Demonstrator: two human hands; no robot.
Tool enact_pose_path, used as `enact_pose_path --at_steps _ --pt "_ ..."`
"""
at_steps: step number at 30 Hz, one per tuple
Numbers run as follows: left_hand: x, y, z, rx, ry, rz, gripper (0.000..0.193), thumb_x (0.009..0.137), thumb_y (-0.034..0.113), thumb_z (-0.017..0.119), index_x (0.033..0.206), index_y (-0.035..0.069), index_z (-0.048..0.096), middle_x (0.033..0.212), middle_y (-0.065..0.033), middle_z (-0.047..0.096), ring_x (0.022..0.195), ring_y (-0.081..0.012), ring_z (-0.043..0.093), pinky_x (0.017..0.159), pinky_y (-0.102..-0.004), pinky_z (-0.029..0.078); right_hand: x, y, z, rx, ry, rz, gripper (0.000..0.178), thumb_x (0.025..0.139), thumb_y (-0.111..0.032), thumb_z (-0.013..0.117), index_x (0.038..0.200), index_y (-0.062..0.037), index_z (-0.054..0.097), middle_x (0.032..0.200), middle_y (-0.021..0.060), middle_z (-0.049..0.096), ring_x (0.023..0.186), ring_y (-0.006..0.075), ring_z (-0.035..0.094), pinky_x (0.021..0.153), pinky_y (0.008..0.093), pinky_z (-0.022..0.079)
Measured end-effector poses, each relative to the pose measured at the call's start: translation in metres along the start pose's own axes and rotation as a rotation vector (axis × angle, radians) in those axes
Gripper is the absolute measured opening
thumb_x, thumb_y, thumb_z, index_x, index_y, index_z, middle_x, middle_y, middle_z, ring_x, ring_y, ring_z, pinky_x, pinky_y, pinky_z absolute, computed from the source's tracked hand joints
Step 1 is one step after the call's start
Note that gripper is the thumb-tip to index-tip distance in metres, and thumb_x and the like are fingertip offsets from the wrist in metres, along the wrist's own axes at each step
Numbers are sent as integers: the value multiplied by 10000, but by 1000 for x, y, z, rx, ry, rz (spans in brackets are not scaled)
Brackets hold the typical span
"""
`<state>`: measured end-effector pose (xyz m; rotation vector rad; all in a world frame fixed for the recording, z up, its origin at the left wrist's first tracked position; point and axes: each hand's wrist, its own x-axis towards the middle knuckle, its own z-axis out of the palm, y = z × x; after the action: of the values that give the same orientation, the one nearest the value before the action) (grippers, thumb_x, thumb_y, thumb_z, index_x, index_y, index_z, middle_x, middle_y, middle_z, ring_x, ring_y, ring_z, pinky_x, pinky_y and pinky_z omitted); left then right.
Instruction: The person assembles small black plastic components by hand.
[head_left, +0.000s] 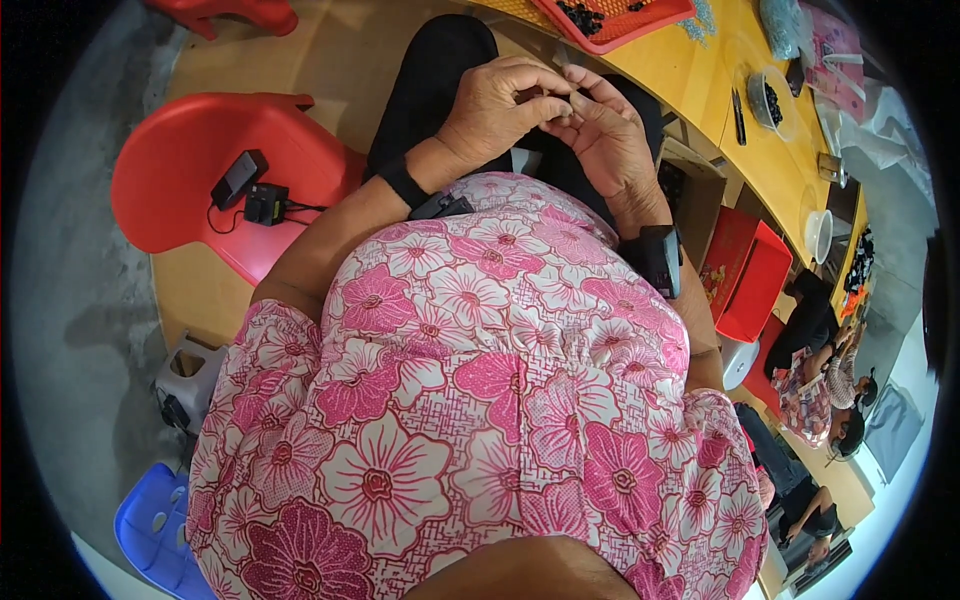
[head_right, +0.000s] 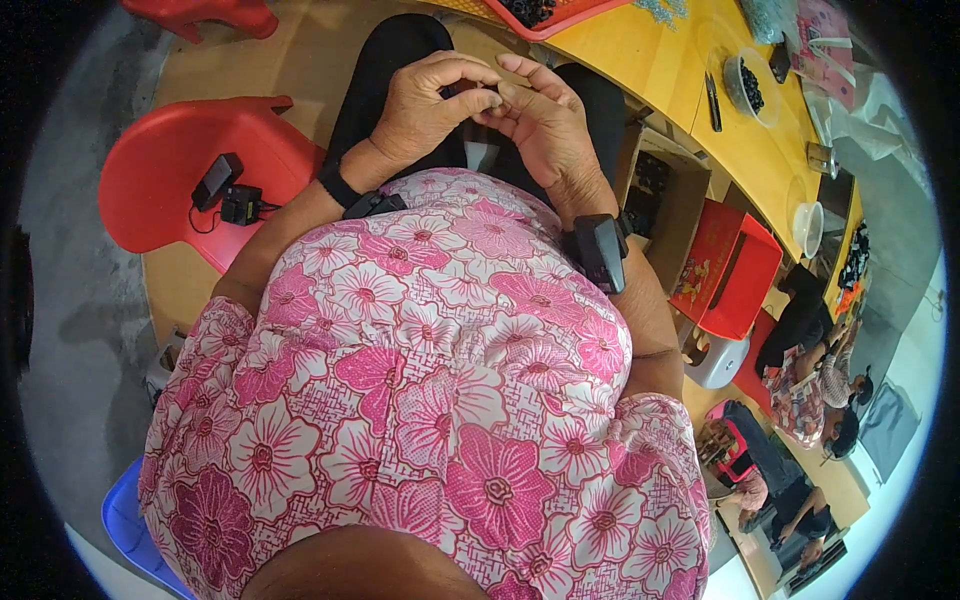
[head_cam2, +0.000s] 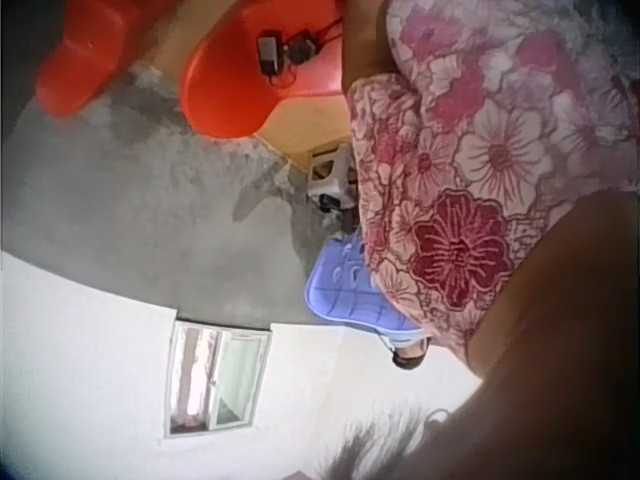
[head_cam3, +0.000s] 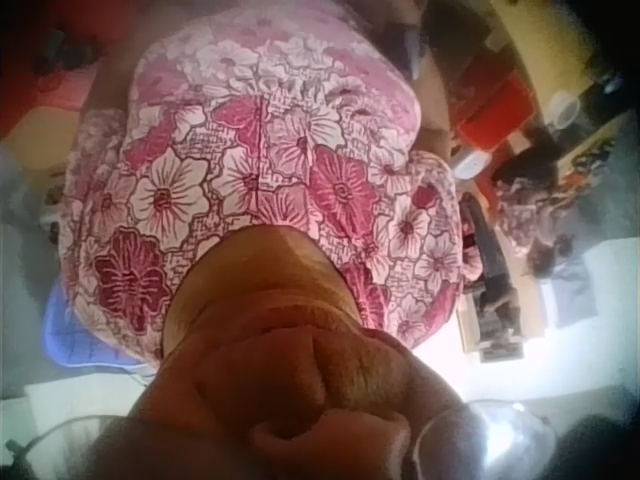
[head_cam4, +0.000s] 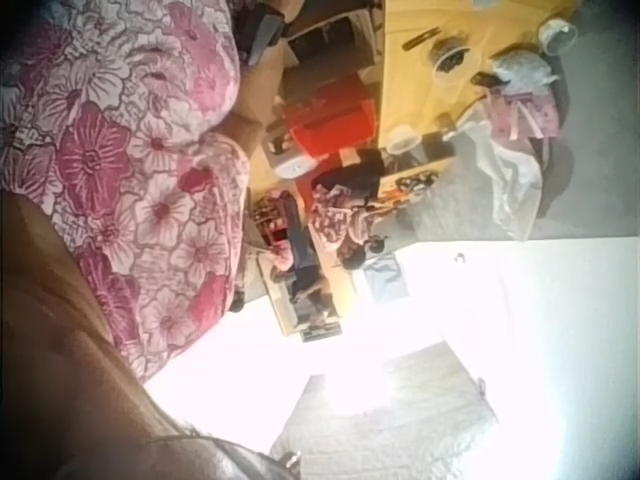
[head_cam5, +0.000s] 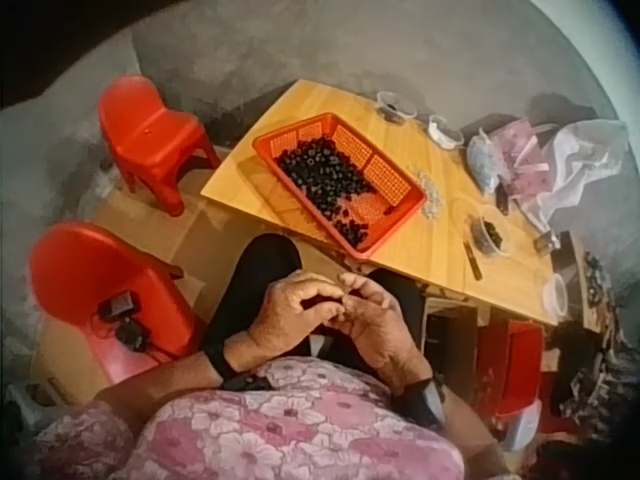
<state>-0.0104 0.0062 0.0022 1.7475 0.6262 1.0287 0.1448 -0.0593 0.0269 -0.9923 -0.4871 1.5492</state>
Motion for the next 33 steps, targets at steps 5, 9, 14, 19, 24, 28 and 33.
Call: enact_pose_path --at_steps 5,9,14,19,24,28,33 --pt "0 5 -2 -178 -42 -51 117 778 25 681 894 11 675 885 -53 637 734 -93 612 654 -217 501 -1 2 -1 -21 9 -7 326 870 -52 580 1185 0 513 980 86 622 815 158 612 830 377 520" --pt "-3 0 1 -323 -46 -151 99 808 -2 655 906 -13 660 880 -49 645 736 -88 633 635 -194 518 1 2 1 32 -8 61 305 888 -92 580 1169 12 522 940 71 617 799 143 604 844 371 515" --pt "-3 4 0 -253 -3 -121 109 804 -4 662 913 -15 661 887 -53 649 743 -88 634 644 -192 519 1 3 -6 42 -45 125 253 905 -144 573 1095 22 572 874 58 613 785 143 600 838 365 517" --pt "-3 -3 -1 -84 44 -48 107 783 18 686 888 3 673 874 -51 654 745 -84 620 652 -205 504 0 -2 -2 -51 -52 233 294 931 -247 546 1025 25 605 872 91 633 772 162 604 821 353 517" --pt "-1 0 -2 -79 53 13 98 777 13 679 874 1 673 840 -53 644 665 -92 616 598 -205 501 0 -5 -4 -207 -138 174 360 946 -308 507 1028 28 605 893 102 636 779 165 603 804 341 515" --pt "1 2 0 -122 62 53 92 776 0 670 868 -9 669 832 -58 630 595 -104 622 544 -201 508 0 0 -6 -197 -172 139 395 939 -357 491 994 17 604 868 83 617 774 154 584 784 325 505" --pt "-1 -4 -1 -141 1 14 133 775 15 683 905 -4 670 878 -47 624 689 -90 609 616 -200 502 0 2 -7 -319 -184 68 400 918 -399 504 945 -10 593 792 39 557 735 141 543 727 313 484"
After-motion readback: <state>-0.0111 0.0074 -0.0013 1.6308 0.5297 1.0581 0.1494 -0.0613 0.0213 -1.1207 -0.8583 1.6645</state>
